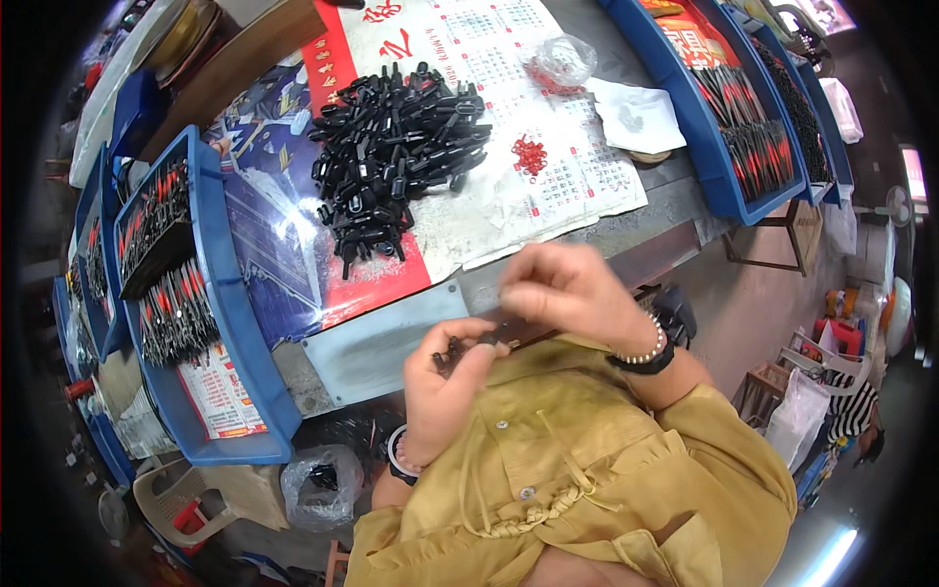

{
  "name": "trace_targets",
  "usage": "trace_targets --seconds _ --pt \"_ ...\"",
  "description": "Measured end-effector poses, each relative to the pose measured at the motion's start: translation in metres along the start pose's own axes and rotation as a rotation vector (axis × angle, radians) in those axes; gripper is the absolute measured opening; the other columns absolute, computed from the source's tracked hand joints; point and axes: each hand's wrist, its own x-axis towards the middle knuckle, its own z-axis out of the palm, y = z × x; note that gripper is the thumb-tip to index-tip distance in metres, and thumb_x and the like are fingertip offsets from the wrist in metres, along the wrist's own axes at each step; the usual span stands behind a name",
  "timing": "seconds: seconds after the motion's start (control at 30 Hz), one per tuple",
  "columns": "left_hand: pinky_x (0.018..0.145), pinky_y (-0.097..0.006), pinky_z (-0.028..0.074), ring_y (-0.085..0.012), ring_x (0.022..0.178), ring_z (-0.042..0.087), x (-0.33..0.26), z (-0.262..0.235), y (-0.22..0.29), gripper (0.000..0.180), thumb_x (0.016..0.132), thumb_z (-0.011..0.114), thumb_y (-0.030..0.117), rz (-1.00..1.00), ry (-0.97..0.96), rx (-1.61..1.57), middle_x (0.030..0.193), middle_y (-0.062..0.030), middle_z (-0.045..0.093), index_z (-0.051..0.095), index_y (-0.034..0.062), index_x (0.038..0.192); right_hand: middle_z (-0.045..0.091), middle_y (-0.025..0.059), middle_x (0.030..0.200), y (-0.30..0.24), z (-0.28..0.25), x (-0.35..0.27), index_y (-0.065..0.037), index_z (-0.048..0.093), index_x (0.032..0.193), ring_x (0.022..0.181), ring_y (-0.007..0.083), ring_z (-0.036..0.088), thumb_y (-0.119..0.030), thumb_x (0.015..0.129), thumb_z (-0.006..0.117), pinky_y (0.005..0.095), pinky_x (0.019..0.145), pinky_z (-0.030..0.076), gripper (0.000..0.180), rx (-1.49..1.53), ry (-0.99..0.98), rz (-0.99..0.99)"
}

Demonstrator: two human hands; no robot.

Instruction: The person repeatedly picks up small black plastic clips and red pins from a table, inserts the pins into the clips, and places the assembled units back on the table. The person handles the items one at a time, using both hands to align and press the components together.

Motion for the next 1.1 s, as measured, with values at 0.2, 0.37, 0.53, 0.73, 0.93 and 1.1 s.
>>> trace_targets --seconds 0.2,0.37,0.53,0.73,0.93,1.1 --pt "0.046 -0.018 0.034 -0.007 0.049 0.045 0.002 -0.004 -0.003 0.025 0.092 0.062 0.017 -0.096 -0.062 -0.267 0.082 -0.0154 0.065 0.055 -0.0018 0.106 0.057 0.0134 0.082 0.024 -0.044 0.044 -0.004 0.061 0.087 0.072 0.0332 0.059 -0.01 0.082 0.062 0.0393 0.064 0.048 0.008 -0.841 0.462 -0.329" --pt "0.046 -0.019 0.035 -0.0074 0.049 0.045 -0.001 -0.008 -0.003 0.026 0.092 0.062 0.016 -0.095 -0.059 -0.273 0.083 -0.0167 0.065 0.055 -0.0025 0.108 0.054 0.0143 0.078 0.038 -0.048 0.06 -0.003 0.055 0.081 0.069 0.0355 0.059 -0.008 0.081 0.06 0.0428 0.061 0.048 0.007 -1.03 0.473 -0.359" --pt "0.051 -0.016 0.035 -0.0021 0.055 0.044 -0.004 -0.012 0.001 0.022 0.092 0.056 0.005 -0.133 -0.092 -0.26 0.087 -0.0109 0.067 0.056 -0.0034 0.112 0.058 0.0149 0.077 0.034 -0.051 0.066 -0.002 0.056 0.084 0.064 0.0316 0.059 -0.006 0.081 0.061 0.0396 0.059 0.048 0.007 -1.036 0.42 -0.321" --pt "0.046 -0.017 0.035 -0.0057 0.05 0.046 -0.004 -0.014 0.002 0.023 0.092 0.057 0.009 -0.105 -0.078 -0.171 0.084 -0.0158 0.066 0.055 -0.0039 0.11 0.063 0.0073 0.078 0.008 -0.027 0.031 0.003 0.057 0.085 0.068 0.0128 0.066 0.001 0.082 0.062 0.023 0.06 0.051 0.007 -0.097 0.307 -0.076" --pt "0.046 -0.016 0.034 -0.0042 0.051 0.046 -0.003 -0.012 0.001 0.021 0.093 0.056 0.009 -0.052 -0.091 -0.168 0.083 -0.0143 0.065 0.055 -0.0042 0.109 0.066 0.0082 0.092 -0.004 0.01 0.007 0.006 0.063 0.1 0.085 0.0143 0.068 0.002 0.089 0.059 0.024 0.074 0.054 0.012 0.193 0.039 0.018" --pt "0.047 -0.016 0.035 -0.0042 0.052 0.046 -0.007 -0.012 0.0 0.019 0.093 0.056 0.009 -0.023 -0.057 -0.168 0.082 -0.014 0.065 0.054 -0.0034 0.108 0.064 0.0046 0.086 -0.005 0.023 0.004 0.005 0.062 0.101 0.073 0.0081 0.062 -0.003 0.092 0.059 0.0218 0.067 0.053 0.013 0.227 -0.01 0.079"
